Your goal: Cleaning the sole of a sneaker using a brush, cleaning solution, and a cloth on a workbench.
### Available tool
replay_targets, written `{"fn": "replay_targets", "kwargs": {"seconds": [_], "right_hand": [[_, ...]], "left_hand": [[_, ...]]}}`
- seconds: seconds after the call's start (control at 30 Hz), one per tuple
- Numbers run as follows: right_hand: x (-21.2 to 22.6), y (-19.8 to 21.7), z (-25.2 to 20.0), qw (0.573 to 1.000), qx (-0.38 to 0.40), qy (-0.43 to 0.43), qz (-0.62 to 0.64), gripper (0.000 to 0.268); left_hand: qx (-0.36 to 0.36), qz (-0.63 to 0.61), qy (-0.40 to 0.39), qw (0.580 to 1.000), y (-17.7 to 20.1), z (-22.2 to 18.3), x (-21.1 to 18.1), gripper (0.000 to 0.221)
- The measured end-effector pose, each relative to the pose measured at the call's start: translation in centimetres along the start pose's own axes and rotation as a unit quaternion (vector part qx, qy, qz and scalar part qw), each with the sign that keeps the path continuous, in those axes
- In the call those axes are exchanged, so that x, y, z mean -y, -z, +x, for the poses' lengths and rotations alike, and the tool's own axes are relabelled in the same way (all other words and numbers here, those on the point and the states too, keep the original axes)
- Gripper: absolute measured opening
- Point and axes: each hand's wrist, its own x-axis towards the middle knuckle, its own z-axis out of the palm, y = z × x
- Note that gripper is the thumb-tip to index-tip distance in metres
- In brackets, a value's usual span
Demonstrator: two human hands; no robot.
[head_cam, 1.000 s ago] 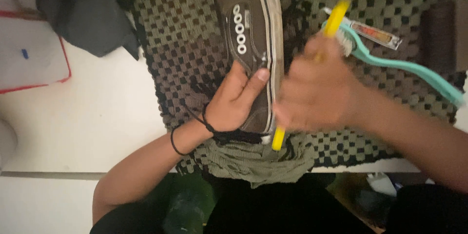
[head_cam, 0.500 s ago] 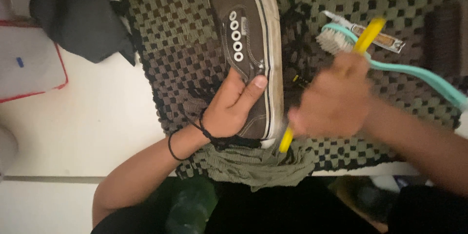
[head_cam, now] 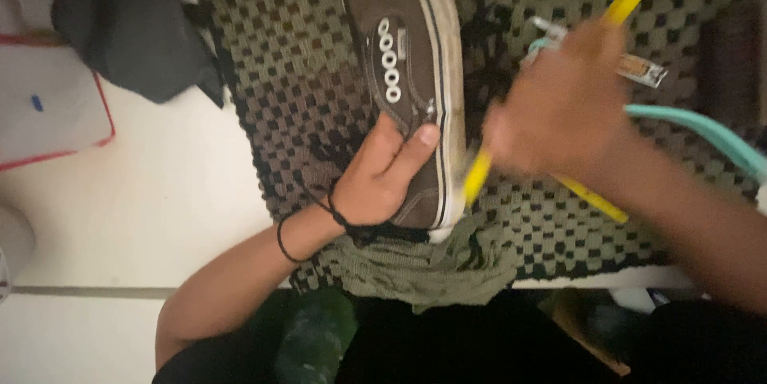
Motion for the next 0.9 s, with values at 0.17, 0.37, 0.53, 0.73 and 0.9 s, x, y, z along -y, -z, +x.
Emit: {"fn": "replay_targets", "kwargs": {"seconds": [0.17, 0.37, 0.53, 0.73, 0.9], "right_hand": [[1.9, 0.8, 2.3, 0.988, -0.058, -0.076, 0.121, 0.038], [1.6, 0.2, 0.8, 1.000, -0.010, -0.014, 0.004, 0.021], [1.0, -0.7, -3.3, 0.995, 0.071, -0.022, -0.061, 0.028], [0.4, 1.2, -0.9, 0.989, 0.125, -0.067, -0.043, 0.058], [0.4, 1.8, 2.5, 0.997, -0.031, -0.028, 0.061, 0.041]], "left_hand": [[0.007, -0.009, -0.011, 1.000, -0.1, 0.1, -0.3, 0.060], [0.018, 0.017, -0.025, 0.999, -0.1, 0.3, -0.2, 0.059], [0.030, 0.018, -0.020, 0.999, -0.3, 0.7, -0.5, 0.054], [0.043, -0.007, -0.008, 0.999, -0.2, 0.9, -0.8, 0.050], [0.042, -0.015, -0.030, 0.999, -0.2, 1.2, -0.4, 0.056]]}}
